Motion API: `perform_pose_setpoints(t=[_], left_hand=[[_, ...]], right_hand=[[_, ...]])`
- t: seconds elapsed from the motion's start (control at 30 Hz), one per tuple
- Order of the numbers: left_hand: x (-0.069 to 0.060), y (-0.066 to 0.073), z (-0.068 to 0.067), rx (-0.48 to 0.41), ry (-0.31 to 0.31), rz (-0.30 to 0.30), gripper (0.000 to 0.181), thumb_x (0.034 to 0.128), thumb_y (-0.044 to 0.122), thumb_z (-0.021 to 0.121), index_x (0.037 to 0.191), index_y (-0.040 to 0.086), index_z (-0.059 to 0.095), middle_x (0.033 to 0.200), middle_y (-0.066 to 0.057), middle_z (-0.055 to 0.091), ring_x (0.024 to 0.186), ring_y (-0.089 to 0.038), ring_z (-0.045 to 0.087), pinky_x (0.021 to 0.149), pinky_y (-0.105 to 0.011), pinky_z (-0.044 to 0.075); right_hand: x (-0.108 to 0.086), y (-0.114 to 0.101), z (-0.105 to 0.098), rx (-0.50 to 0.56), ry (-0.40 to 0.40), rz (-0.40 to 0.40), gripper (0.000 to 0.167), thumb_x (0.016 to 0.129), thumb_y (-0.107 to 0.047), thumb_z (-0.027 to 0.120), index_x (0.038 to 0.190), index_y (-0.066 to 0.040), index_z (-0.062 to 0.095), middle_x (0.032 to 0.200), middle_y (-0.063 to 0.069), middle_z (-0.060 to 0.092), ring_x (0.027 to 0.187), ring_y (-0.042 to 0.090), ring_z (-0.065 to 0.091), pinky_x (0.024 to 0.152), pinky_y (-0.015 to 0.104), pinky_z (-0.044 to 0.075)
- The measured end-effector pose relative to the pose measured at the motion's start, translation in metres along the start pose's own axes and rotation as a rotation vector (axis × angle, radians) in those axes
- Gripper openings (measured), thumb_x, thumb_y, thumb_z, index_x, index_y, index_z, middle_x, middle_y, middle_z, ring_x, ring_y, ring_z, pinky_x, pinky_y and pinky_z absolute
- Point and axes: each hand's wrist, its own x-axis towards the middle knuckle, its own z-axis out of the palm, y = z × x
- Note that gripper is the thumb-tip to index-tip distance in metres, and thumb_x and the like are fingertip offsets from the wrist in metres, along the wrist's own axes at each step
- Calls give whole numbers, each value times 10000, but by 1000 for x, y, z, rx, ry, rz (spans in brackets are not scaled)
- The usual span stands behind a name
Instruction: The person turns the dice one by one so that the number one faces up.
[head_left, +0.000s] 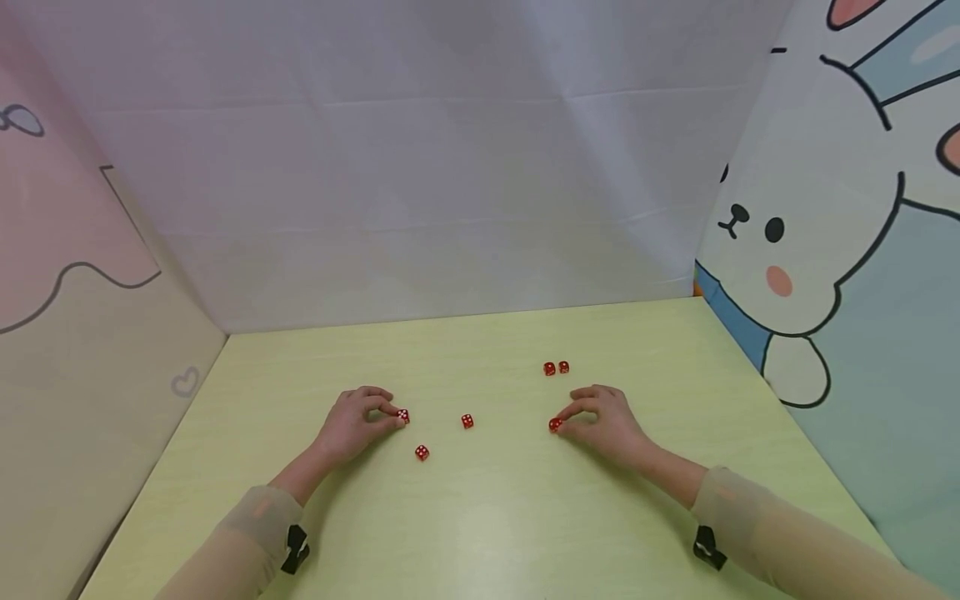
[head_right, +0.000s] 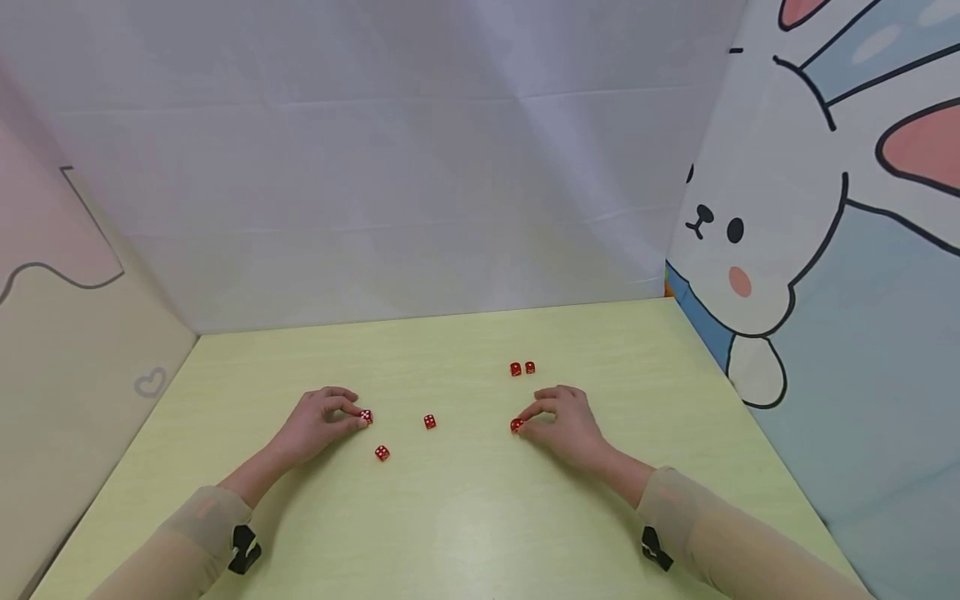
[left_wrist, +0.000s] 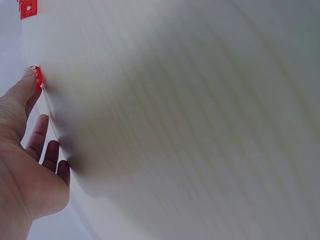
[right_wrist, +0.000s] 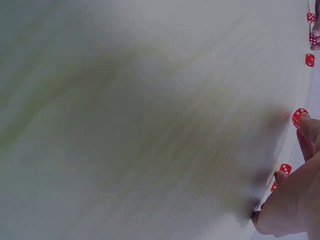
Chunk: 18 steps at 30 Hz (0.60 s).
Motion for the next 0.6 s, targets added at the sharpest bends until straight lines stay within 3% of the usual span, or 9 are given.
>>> perform_pose_setpoints(t=[0.6], left_hand=[[-1,1,0,-1,10,14,157,905,358,798,942,206,793,1286,-85,644,1218,-419,494,1016,-577,390]], right_hand=[[-6,2,-4,-14,3,-29,76,897,-221,806,971,-204,804,1425,152,552,1438,440,241,1125,661,254]])
